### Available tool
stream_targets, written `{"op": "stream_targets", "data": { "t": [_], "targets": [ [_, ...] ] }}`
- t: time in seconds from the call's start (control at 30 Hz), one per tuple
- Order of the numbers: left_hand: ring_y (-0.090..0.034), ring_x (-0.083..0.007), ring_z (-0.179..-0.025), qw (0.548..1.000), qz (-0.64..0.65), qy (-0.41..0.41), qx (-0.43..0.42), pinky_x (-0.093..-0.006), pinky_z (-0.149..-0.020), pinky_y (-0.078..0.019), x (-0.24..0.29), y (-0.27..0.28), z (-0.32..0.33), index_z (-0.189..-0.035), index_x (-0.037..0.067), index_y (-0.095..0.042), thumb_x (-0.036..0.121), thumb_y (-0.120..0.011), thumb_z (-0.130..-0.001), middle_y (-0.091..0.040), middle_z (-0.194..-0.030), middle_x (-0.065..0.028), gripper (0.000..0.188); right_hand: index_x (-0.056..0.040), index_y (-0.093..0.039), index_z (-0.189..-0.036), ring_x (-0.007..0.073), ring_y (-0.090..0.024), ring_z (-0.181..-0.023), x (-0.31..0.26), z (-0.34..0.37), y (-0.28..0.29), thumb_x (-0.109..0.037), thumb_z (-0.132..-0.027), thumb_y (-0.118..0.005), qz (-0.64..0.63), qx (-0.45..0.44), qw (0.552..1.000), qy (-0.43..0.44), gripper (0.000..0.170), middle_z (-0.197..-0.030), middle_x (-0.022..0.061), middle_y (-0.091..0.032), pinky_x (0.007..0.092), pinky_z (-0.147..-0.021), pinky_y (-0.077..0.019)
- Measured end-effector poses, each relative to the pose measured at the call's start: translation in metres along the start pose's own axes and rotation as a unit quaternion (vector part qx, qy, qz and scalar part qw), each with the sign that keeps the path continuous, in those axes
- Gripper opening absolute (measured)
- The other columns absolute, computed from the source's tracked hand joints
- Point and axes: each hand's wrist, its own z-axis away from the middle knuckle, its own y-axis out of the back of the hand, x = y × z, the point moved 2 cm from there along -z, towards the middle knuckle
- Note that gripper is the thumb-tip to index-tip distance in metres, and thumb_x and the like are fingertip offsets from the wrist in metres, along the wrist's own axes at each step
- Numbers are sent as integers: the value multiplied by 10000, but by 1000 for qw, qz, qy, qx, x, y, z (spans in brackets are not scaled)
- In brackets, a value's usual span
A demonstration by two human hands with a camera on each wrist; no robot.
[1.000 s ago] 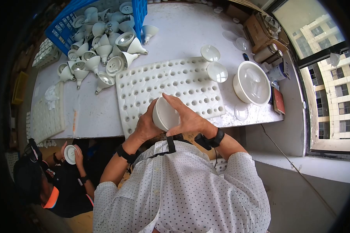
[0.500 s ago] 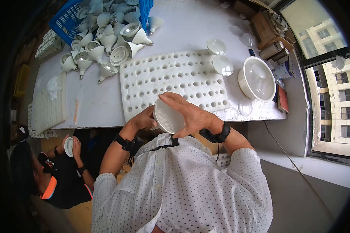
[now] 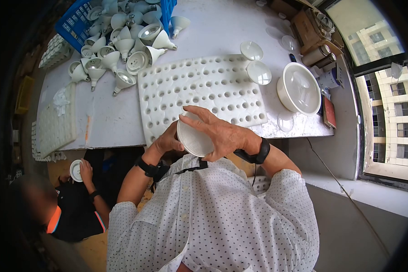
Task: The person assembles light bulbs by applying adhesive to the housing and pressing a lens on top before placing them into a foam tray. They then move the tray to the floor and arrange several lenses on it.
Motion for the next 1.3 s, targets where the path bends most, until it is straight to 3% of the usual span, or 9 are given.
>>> {"op": "stream_targets", "data": {
  "t": [0.3, 0.67, 0.87, 1.07, 1.13, 1.17, 1.2, 1.27, 1.3],
  "targets": [
    [-501, -164, -1057, 1000, -11, -14, 4, -302, -921, -404, -3, 0, -2, -1253, -9, -414, 368, -825, -555, -539, -1121, -71, 894, -153, -166, -1446, 439, -233, -1302, 1, -1, 0, -232, -470, -808, -6, 8, 1000, -3, 1170, -1424, 243, -158, 516, -1023, -332],
    [-482, -231, -1085, 981, -178, -9, 70, -346, -916, -404, 24, -10, -2, -1294, 6, -338, 356, -701, -660, -490, -1145, -124, 810, -151, -199, -1434, 440, -267, -1269, 13, -3, -9, -274, -482, -816, 50, 61, 997, 23, 1141, -1401, 251, -204, 510, -1019, -309],
    [-479, -237, -1088, 983, -144, -53, 97, -353, -927, -395, 22, -12, -6, -1322, 2, -295, 337, -663, -636, -478, -1156, -127, 847, -221, -108, -1462, 443, -191, -1322, 22, -2, -16, -246, -472, -803, 49, 85, 995, 35, 1209, -1457, 239, -122, 526, -1034, -278],
    [-470, -237, -1100, 984, -94, -43, 144, -352, -941, -385, 27, -5, -6, -1328, -1, -284, 347, -610, -638, -457, -1191, -140, 840, -140, -119, -1451, 431, -246, -1301, 18, 5, -10, -268, -515, -844, 22, 133, 990, -41, 1191, -1430, 253, -176, 511, -1043, -294],
    [-474, -238, -1102, 982, -92, -53, 156, -357, -947, -390, 32, -4, -6, -1327, -10, -282, 360, -604, -621, -457, -1202, -140, 860, -119, -86, -1450, 365, -275, -1303, 26, 12, -12, -274, -571, -854, -250, 185, 934, -177, 1177, -1433, 211, -187, 487, -999, -385],
    [-474, -246, -1107, 979, -89, -71, 169, -362, -951, -393, 34, -3, -6, -1326, -14, -282, 353, -611, -612, -463, -1195, -146, 867, -99, -97, -1443, 288, -403, -1232, 31, 12, -18, -256, -631, -833, -313, 205, 905, -204, 1107, -1378, 165, -305, 415, -881, -508],
    [-474, -254, -1112, 976, -86, -89, 181, -368, -956, -395, 35, -3, -6, -1325, -17, -282, 346, -618, -603, -470, -1188, -151, 875, -99, -97, -1443, 288, -403, -1232, 33, 14, -19, -256, -631, -833, -312, 206, 905, -204, 1107, -1378, 165, -305, 415, -881, -508],
    [-479, -265, -1116, 962, -156, -137, 179, -372, -956, -400, 33, -4, -9, -1329, -15, -273, 327, -629, -599, -476, -1184, -162, 881, -74, -165, -1418, 238, -516, -1117, 37, 14, -27, -209, -663, -812, -569, 138, 753, -300, 1003, -1273, 125, -428, 344, -791, -556],
    [-485, -275, -1119, 940, -225, -183, 179, -375, -956, -404, 34, -5, -9, -1334, -12, -264, 307, -640, -595, -482, -1181, -173, 888, -74, -165, -1418, 238, -516, -1117, 36, 13, -29, -209, -663, -812, -569, 139, 753, -299, 1003, -1273, 125, -428, 344, -791, -556]
  ]
}}
